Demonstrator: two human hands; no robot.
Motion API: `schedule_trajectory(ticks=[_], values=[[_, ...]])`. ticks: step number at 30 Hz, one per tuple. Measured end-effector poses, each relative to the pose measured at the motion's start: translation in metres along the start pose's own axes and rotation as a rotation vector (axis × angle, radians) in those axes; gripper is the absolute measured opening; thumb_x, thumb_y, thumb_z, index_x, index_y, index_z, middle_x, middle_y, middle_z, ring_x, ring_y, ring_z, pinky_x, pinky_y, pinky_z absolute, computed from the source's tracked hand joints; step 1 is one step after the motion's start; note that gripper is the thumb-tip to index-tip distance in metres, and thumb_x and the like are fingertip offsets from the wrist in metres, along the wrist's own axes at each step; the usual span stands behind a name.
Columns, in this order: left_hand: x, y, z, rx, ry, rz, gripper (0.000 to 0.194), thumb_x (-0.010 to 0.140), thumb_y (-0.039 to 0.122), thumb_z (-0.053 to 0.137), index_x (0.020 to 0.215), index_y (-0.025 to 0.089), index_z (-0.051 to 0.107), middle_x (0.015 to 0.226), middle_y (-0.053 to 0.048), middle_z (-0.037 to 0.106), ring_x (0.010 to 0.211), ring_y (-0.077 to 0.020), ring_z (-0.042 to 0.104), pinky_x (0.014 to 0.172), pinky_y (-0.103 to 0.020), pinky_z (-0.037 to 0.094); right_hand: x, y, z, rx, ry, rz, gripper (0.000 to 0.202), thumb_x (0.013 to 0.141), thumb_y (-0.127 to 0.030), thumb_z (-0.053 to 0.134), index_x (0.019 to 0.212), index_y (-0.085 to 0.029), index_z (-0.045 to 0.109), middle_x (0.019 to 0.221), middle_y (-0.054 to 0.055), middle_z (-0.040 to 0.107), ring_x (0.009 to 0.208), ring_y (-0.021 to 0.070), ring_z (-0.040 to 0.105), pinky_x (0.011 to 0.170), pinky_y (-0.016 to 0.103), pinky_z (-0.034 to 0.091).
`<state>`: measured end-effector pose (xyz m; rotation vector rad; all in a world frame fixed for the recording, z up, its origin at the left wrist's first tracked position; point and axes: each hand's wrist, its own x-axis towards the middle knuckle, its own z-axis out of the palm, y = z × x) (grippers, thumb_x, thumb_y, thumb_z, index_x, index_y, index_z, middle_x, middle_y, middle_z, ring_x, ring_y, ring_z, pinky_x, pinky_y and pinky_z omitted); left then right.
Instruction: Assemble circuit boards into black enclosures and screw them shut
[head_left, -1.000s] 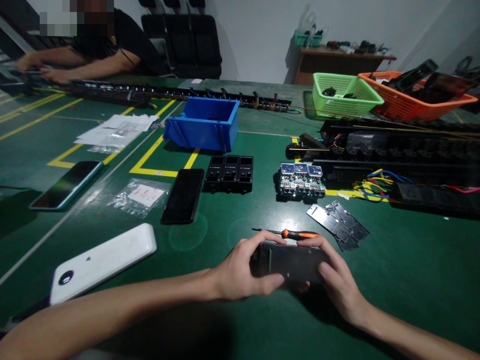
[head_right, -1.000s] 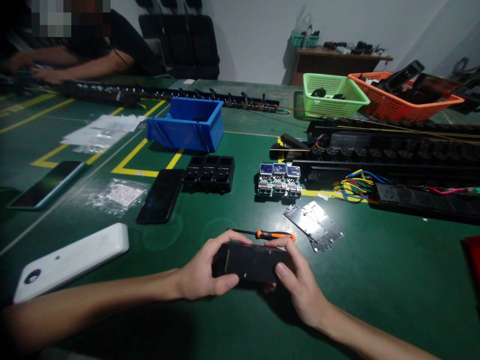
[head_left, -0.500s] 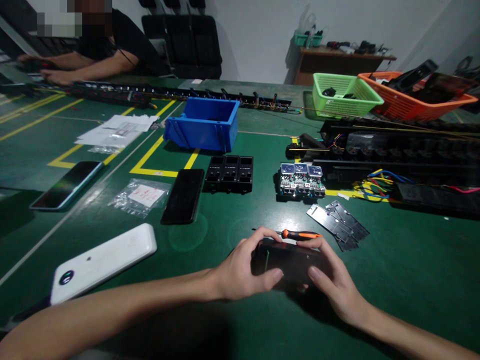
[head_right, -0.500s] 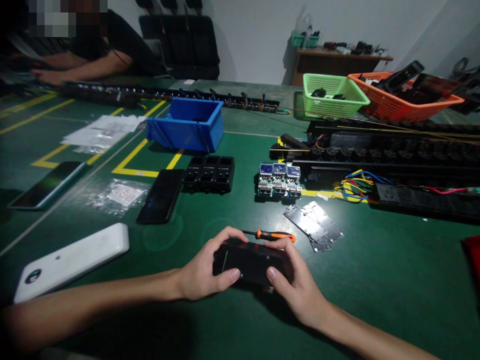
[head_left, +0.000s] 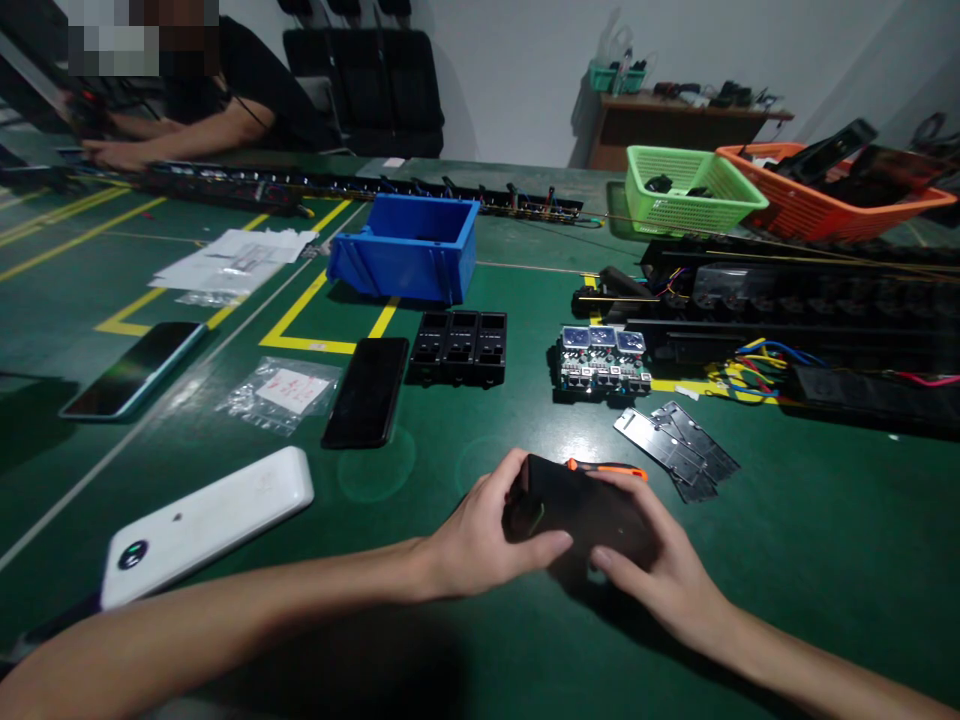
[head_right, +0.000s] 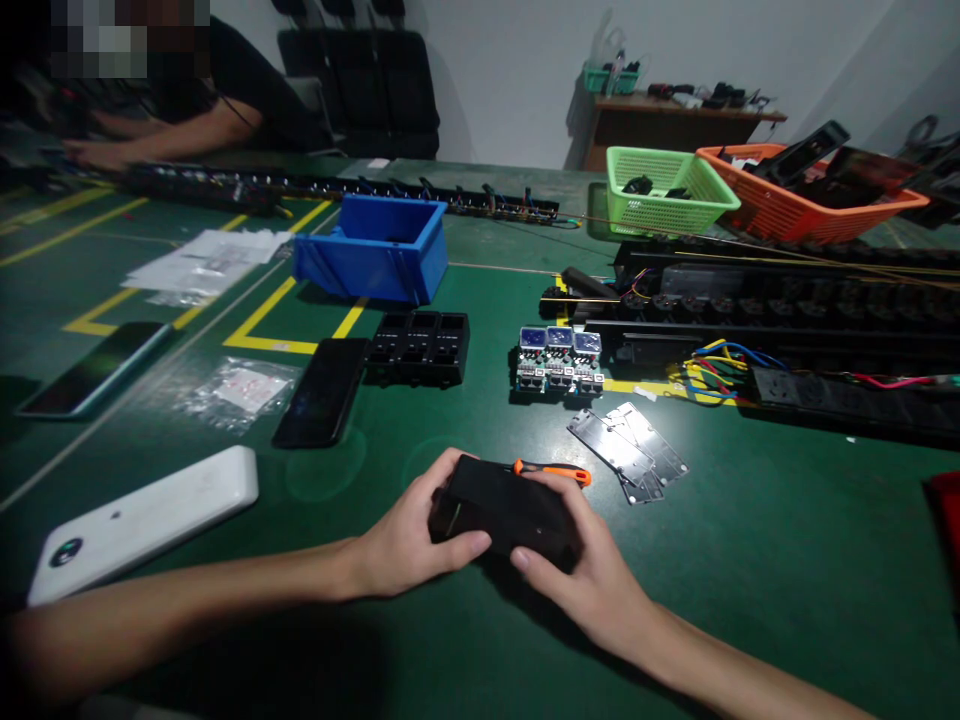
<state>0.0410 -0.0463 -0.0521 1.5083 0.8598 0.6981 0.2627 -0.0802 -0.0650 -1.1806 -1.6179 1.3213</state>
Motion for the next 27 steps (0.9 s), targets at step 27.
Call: schedule_trajectory(ticks=[27], values=[[0.002,-0.002,-0.005,0.083,-0.124,0.038,0.052,0.069,0.052,0.074,0.099,0.014,0.056,0.082,-0.001,0.058,0.071,-0.0136,0.051,0.064,-0.024,0.043,-0.002,-0.008,-0.001,-0.173,-0.148,-0.146,0.029,0.081,-0.037,0.066,0.108,-0.024,0.061,0.071,0.002,0.064,0.058,0.019,0.059,0.055,0.028,0.049]])
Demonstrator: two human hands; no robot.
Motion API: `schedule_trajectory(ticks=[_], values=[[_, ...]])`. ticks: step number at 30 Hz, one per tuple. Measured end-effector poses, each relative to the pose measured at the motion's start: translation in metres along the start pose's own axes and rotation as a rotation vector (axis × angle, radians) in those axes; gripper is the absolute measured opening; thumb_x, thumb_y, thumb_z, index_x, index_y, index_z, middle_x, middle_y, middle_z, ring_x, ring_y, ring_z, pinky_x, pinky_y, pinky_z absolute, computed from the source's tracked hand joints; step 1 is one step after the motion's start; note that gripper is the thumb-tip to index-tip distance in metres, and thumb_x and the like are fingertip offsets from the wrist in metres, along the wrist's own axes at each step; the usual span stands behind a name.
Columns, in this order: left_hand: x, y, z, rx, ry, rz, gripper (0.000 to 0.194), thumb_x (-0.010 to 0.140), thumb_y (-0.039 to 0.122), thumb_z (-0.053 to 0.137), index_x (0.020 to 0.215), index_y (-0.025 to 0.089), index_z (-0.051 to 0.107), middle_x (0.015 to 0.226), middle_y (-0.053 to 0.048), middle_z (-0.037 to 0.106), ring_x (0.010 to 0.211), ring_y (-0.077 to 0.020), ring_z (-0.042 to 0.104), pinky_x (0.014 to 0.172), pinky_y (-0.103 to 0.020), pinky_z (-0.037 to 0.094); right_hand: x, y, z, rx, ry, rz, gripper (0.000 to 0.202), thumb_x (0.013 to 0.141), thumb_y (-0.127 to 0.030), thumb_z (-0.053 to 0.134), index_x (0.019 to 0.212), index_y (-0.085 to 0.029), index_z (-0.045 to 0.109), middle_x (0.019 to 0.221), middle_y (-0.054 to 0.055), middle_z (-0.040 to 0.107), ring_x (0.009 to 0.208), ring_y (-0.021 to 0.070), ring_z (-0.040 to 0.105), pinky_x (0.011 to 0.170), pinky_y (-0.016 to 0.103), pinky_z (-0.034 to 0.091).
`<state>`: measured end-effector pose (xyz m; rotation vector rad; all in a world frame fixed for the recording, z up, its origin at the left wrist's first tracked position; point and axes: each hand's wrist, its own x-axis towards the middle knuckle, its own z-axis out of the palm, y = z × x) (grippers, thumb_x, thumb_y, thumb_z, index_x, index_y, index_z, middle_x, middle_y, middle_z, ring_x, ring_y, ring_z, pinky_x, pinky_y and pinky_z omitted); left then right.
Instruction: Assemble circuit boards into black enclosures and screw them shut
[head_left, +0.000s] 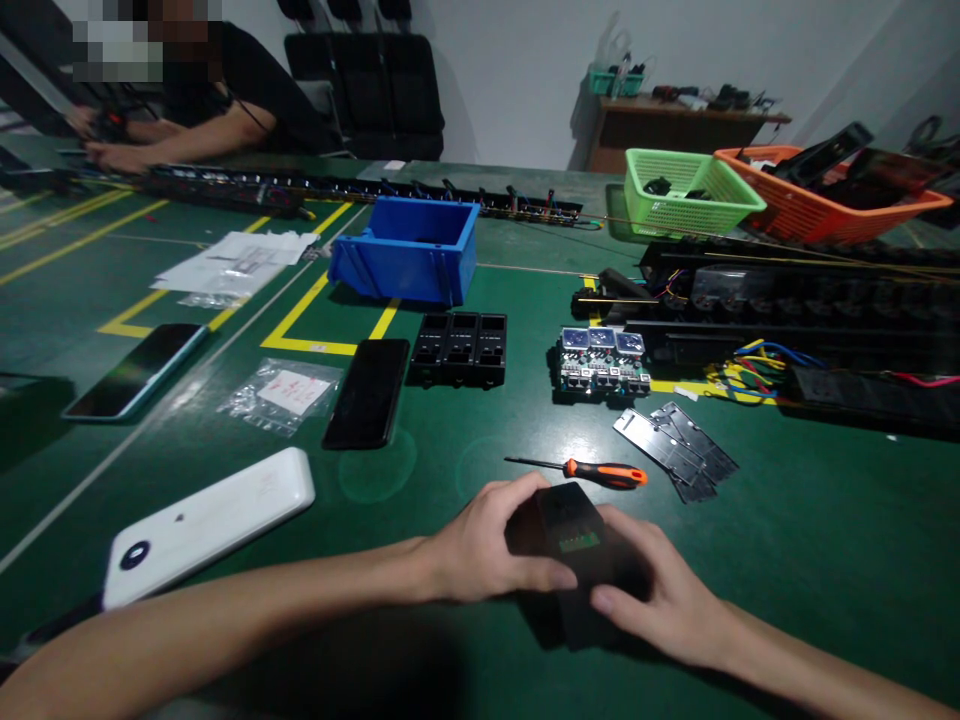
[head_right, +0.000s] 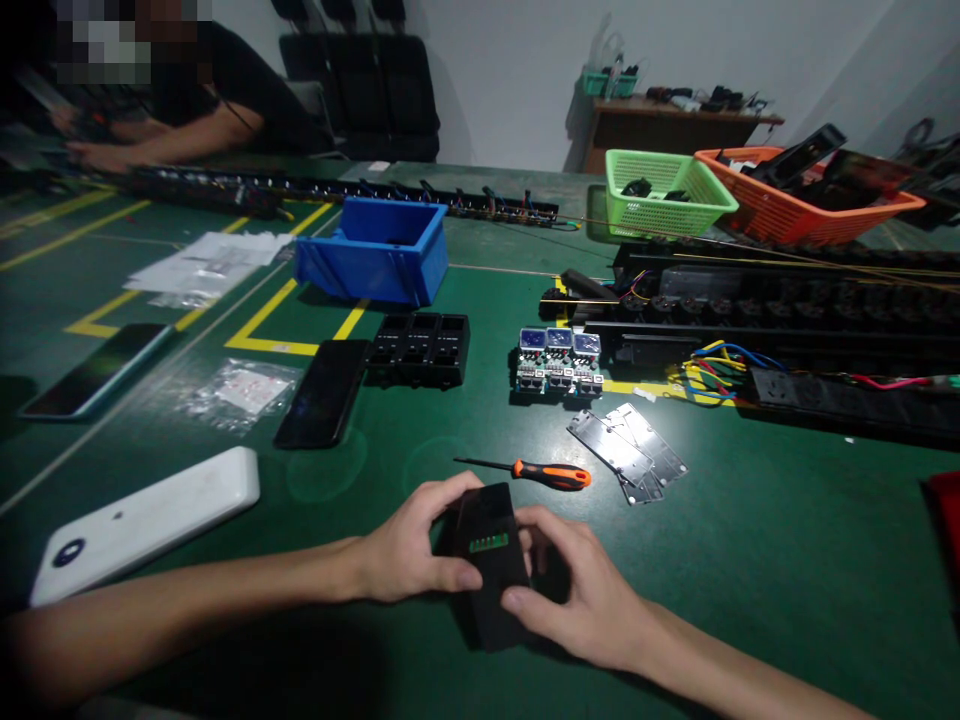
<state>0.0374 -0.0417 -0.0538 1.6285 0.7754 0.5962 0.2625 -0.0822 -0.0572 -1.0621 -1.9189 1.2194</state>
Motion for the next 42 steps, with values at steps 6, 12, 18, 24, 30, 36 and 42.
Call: schedule_trajectory(ticks=[6,12,18,24,30,36,42], values=[[0.004,0.007,0.001,0.124,0.012,0.146,0.057,0.068,0.044,0.077,0.114,0.016,0.058,0.105,-0.008,0.062,0.094,-0.0222,0.057,0.084,-0.033,0.047,-0.002,0.005,0.002,0.115,0.029,0.051,0.038,0.085,-0.031,0.065,0.12,-0.026,0.052,0.093,0.004,0.067,0.079,0.0202,0.065,0.068,0.029,0.053],[0.001,0.005,0.003,0.087,-0.043,0.113,0.051,0.077,0.037,0.068,0.121,0.015,0.051,0.11,-0.01,0.062,0.097,-0.0227,0.06,0.087,-0.034,0.05,-0.001,0.003,0.003,0.199,0.032,0.077,0.05,0.085,-0.026,0.066,0.127,-0.025,0.041,0.105,0.008,0.067,0.094,0.0225,0.066,0.078,0.032,0.055],[-0.003,0.003,0.003,-0.066,-0.087,0.02,0.046,0.084,0.034,0.062,0.123,0.015,0.045,0.107,-0.008,0.063,0.093,-0.0205,0.063,0.08,-0.031,0.051,0.0,0.002,0.0,0.312,-0.005,0.073,0.048,0.09,-0.027,0.06,0.133,-0.029,0.038,0.121,0.009,0.064,0.095,0.0201,0.066,0.077,0.029,0.055],[-0.001,0.0,0.002,-0.271,-0.045,-0.048,0.046,0.083,0.041,0.065,0.118,0.016,0.047,0.105,-0.007,0.063,0.093,-0.0201,0.064,0.078,-0.031,0.051,-0.001,-0.001,0.003,0.41,0.008,0.114,0.039,0.097,-0.025,0.049,0.135,-0.029,0.042,0.119,0.009,0.066,0.099,0.0203,0.068,0.079,0.032,0.057],[0.001,-0.007,0.002,-0.677,0.069,-0.047,0.05,0.086,0.043,0.062,0.122,0.02,0.037,0.117,-0.014,0.06,0.101,-0.0262,0.066,0.083,-0.041,0.054,0.004,0.01,-0.013,-0.182,0.232,-0.255,0.038,0.089,-0.009,0.057,0.122,-0.026,0.055,0.103,0.008,0.072,0.087,0.0208,0.071,0.075,0.034,0.057],[0.004,-0.015,0.001,-0.752,0.204,-0.045,0.047,0.086,0.042,0.06,0.119,0.022,0.033,0.098,-0.006,0.06,0.077,-0.0211,0.068,0.067,-0.035,0.056,0.019,0.026,-0.034,-1.028,0.248,-0.454,0.045,0.086,-0.017,0.065,0.129,-0.02,0.055,0.122,0.011,0.069,0.104,0.0285,0.063,0.082,0.043,0.046],[0.008,-0.017,0.0,-0.817,0.24,-0.014,0.048,0.082,0.043,0.063,0.117,0.017,0.043,0.087,-0.003,0.058,0.065,-0.0138,0.061,0.058,-0.027,0.051,0.023,0.026,-0.03,-1.124,0.175,-0.359,0.031,0.09,-0.022,0.061,0.119,-0.014,0.061,0.098,0.011,0.072,0.086,0.025,0.061,0.074,0.04,0.041]])
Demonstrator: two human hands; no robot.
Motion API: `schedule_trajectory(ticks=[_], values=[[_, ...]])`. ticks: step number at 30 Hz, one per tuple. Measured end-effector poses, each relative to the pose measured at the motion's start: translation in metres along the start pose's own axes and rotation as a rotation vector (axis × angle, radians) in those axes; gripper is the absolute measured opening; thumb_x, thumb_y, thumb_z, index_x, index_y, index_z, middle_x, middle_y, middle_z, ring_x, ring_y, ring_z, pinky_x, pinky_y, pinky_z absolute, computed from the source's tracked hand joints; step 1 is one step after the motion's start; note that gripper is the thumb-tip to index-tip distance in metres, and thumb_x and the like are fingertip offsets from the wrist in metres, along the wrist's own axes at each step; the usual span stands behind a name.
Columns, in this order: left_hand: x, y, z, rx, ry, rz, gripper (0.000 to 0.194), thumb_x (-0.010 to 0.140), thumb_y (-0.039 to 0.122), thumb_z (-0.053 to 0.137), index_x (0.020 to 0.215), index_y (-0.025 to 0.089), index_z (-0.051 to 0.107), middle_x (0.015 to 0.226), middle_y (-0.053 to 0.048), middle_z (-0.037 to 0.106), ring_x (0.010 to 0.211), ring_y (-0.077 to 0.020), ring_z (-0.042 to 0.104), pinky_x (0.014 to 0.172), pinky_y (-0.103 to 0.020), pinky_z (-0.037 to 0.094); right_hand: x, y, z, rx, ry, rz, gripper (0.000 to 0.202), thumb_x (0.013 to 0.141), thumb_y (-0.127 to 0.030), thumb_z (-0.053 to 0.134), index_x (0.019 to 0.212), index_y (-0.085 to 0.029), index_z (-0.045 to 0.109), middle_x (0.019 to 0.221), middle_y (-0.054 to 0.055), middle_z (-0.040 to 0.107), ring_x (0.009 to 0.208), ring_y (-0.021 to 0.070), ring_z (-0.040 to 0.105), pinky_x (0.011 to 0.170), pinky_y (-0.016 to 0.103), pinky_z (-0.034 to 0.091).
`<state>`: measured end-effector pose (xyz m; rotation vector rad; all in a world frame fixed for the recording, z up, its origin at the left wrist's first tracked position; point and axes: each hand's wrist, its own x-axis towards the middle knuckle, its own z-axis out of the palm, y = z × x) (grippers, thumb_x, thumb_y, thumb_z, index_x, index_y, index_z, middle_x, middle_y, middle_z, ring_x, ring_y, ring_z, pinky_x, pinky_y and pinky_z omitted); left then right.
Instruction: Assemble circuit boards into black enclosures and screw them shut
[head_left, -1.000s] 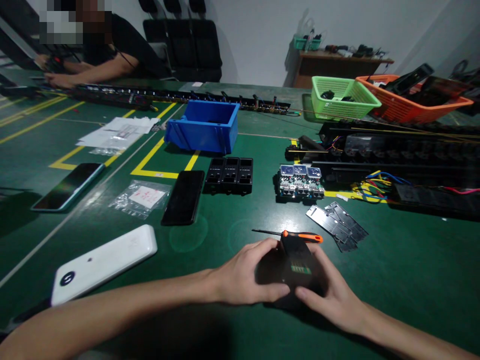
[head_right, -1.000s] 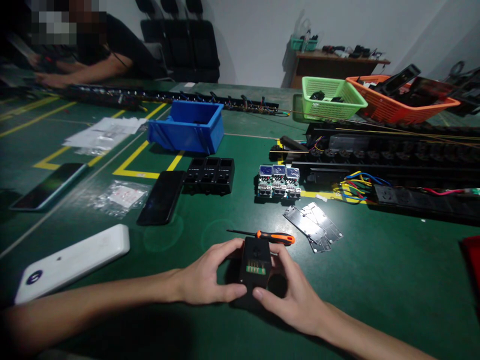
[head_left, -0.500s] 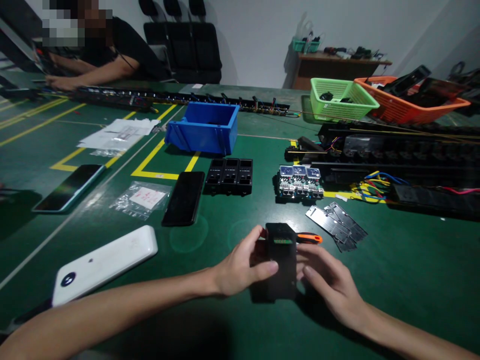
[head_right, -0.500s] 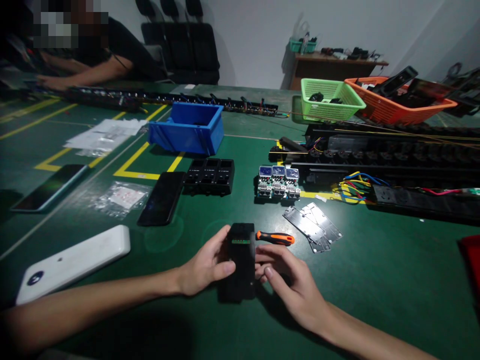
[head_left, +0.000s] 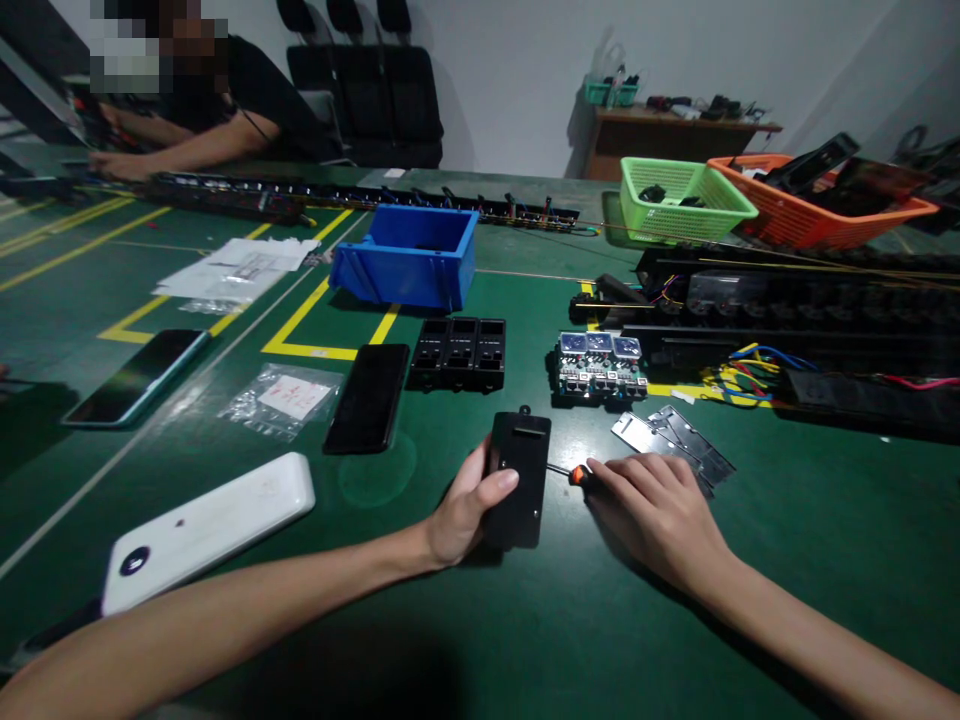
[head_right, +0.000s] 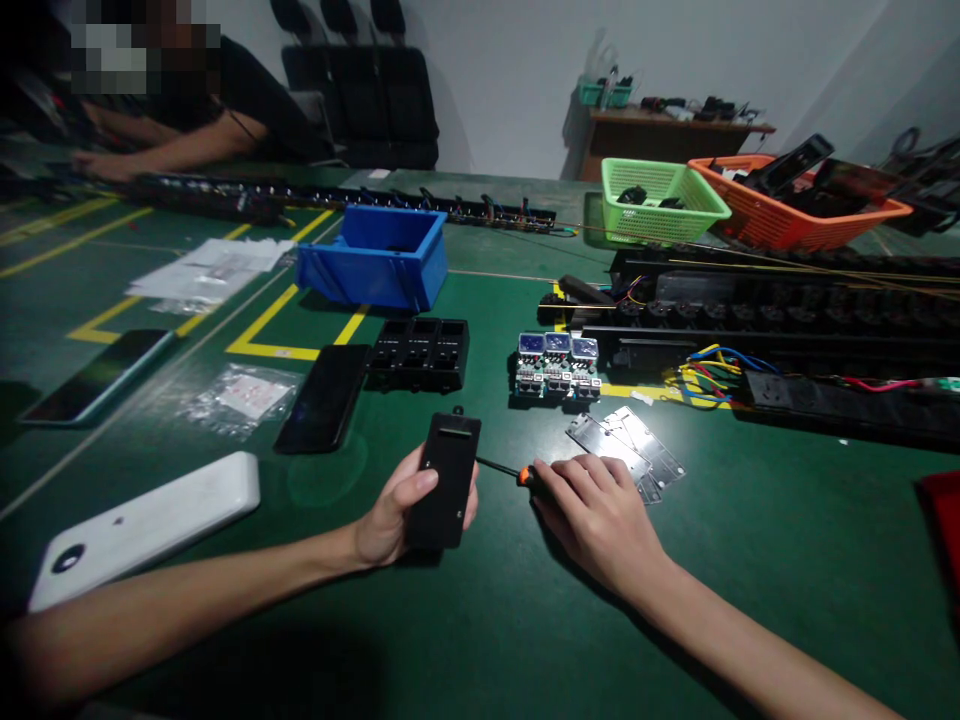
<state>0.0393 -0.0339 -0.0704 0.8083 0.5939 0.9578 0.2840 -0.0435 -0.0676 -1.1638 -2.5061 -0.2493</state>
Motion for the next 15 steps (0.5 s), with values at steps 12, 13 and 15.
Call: schedule_trajectory(ticks=[12,13,15], values=[[0.006,0.011,0.004,-0.01,0.146,-0.059,0.049,0.075,0.024,0.073,0.112,0.019,0.041,0.094,-0.005,0.061,0.083,-0.0181,0.064,0.067,-0.033,0.059,-0.005,0.01,-0.011,0.612,0.273,0.204,0.027,0.084,-0.009,0.063,0.109,-0.018,0.062,0.092,0.007,0.058,0.081,0.0175,0.058,0.067,0.029,0.049],[0.006,0.011,0.004,-0.005,0.154,-0.041,0.049,0.075,0.022,0.073,0.112,0.019,0.041,0.101,-0.006,0.061,0.087,-0.0185,0.064,0.067,-0.033,0.059,-0.006,0.009,-0.012,0.631,0.262,0.179,0.027,0.083,-0.008,0.064,0.109,-0.017,0.063,0.091,0.007,0.058,0.079,0.0167,0.058,0.065,0.028,0.049],[0.007,0.01,0.002,0.026,0.154,0.005,0.048,0.075,0.022,0.073,0.112,0.019,0.042,0.109,-0.008,0.059,0.089,-0.0196,0.065,0.065,-0.033,0.06,-0.005,0.007,-0.012,0.663,0.219,0.137,0.028,0.082,-0.007,0.065,0.108,-0.016,0.064,0.09,0.007,0.058,0.076,0.0155,0.059,0.063,0.026,0.049]])
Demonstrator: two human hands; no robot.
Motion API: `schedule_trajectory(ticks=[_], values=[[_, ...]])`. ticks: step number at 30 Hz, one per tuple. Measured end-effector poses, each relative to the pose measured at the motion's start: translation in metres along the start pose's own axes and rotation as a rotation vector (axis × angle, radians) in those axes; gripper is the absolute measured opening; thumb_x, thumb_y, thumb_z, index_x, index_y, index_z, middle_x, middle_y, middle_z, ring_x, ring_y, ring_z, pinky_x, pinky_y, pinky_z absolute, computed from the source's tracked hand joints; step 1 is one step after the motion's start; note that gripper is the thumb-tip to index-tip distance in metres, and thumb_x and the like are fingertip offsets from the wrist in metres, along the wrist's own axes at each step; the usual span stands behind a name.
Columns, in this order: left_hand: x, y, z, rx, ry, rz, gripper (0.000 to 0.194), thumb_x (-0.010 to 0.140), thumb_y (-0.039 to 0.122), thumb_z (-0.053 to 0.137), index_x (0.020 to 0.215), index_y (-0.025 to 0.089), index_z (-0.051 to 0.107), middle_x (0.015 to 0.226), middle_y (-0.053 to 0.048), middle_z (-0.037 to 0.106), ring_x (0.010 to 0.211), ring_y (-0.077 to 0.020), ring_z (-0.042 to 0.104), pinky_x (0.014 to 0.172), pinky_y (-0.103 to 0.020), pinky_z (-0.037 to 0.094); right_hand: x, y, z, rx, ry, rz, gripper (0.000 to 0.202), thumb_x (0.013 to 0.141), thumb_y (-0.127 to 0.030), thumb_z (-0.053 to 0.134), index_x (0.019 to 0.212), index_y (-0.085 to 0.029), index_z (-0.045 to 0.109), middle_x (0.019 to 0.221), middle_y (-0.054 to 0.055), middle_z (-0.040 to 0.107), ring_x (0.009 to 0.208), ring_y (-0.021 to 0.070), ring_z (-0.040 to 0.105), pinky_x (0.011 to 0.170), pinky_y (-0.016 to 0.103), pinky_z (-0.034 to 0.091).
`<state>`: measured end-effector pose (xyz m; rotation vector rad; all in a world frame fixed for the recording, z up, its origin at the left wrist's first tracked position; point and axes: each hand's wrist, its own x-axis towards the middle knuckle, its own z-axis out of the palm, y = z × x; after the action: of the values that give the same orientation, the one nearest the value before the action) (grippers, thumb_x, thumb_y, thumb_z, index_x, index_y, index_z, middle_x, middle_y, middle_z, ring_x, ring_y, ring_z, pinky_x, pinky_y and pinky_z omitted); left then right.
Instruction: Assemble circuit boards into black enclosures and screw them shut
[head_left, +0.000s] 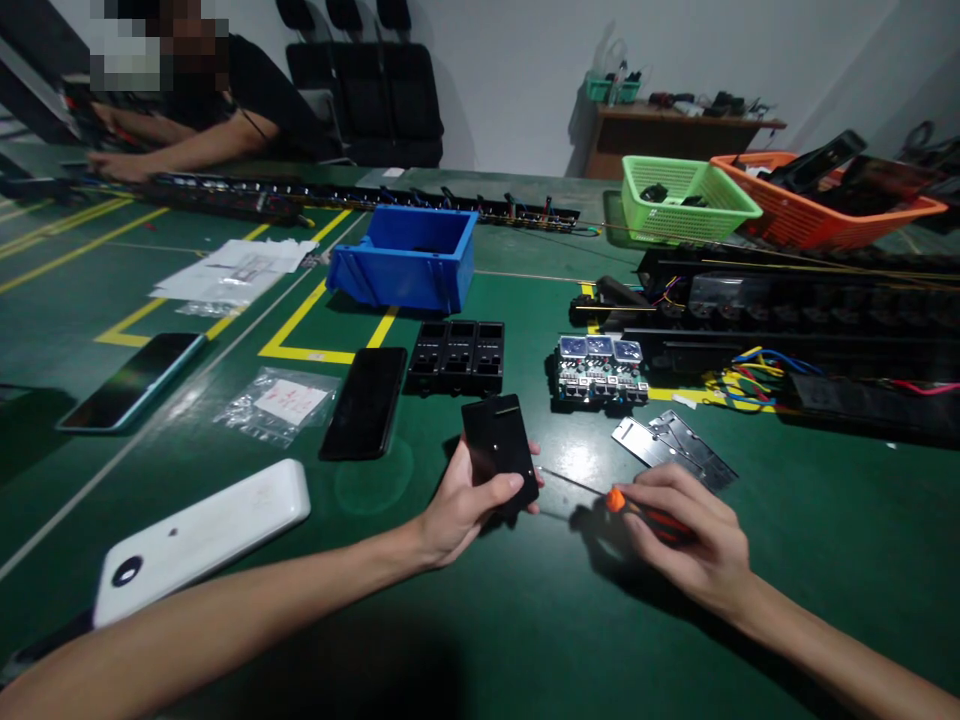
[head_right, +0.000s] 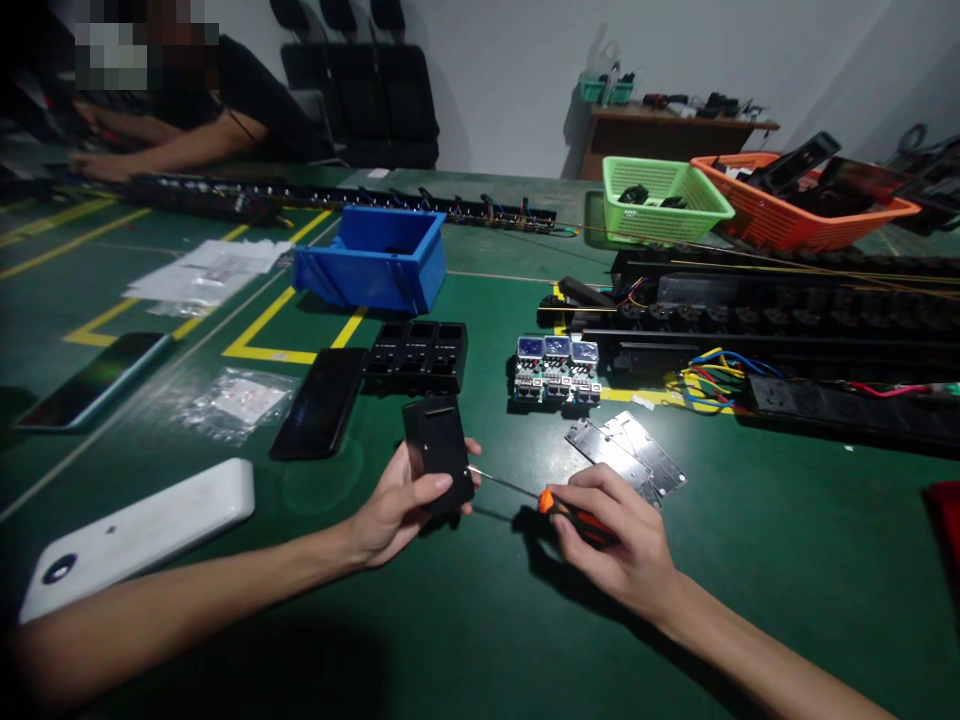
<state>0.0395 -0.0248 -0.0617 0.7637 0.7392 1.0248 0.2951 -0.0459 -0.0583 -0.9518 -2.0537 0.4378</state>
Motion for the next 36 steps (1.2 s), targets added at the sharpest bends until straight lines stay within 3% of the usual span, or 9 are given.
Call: schedule_trajectory(ticks=[6,11,26,31,36], values=[[0.003,-0.005,-0.011,0.22,-0.075,0.078,0.039,0.076,0.027,0.074,0.104,0.012,0.052,0.096,-0.008,0.063,0.071,-0.0168,0.067,0.065,-0.032,0.058,0.006,-0.003,0.003,0.024,-0.046,-0.007,0.023,0.08,-0.006,0.064,0.102,-0.012,0.066,0.084,0.007,0.059,0.072,0.0149,0.06,0.058,0.025,0.051],[0.002,-0.007,-0.014,0.235,-0.076,0.095,0.037,0.078,0.027,0.072,0.107,0.012,0.054,0.097,-0.009,0.064,0.076,-0.018,0.067,0.07,-0.034,0.059,0.007,-0.001,0.003,0.037,-0.074,0.027,0.021,0.079,-0.006,0.064,0.099,-0.013,0.067,0.082,0.007,0.06,0.07,0.0148,0.06,0.056,0.024,0.051],[0.003,-0.006,-0.006,0.372,0.157,0.049,0.042,0.068,0.026,0.076,0.102,0.012,0.054,0.096,-0.012,0.068,0.079,-0.0213,0.069,0.073,-0.034,0.057,0.012,0.004,0.005,0.071,-0.103,0.089,0.025,0.081,-0.008,0.064,0.105,-0.012,0.069,0.083,0.009,0.061,0.073,0.017,0.062,0.058,0.027,0.053],[0.006,-0.002,-0.002,0.393,0.111,0.031,0.041,0.07,0.023,0.074,0.103,0.016,0.052,0.093,-0.009,0.067,0.071,-0.0187,0.069,0.073,-0.035,0.058,0.017,0.004,0.005,0.164,-0.123,0.186,0.021,0.083,-0.01,0.062,0.102,-0.016,0.071,0.084,0.009,0.068,0.073,0.018,0.066,0.06,0.027,0.055],[0.006,-0.001,-0.002,0.414,0.123,0.045,0.038,0.067,0.02,0.074,0.098,0.015,0.053,0.092,-0.008,0.067,0.071,-0.019,0.069,0.074,-0.036,0.058,0.017,0.004,0.006,0.244,-0.206,0.342,0.021,0.085,-0.014,0.06,0.102,-0.015,0.073,0.076,0.006,0.071,0.061,0.0148,0.066,0.053,0.023,0.051]])
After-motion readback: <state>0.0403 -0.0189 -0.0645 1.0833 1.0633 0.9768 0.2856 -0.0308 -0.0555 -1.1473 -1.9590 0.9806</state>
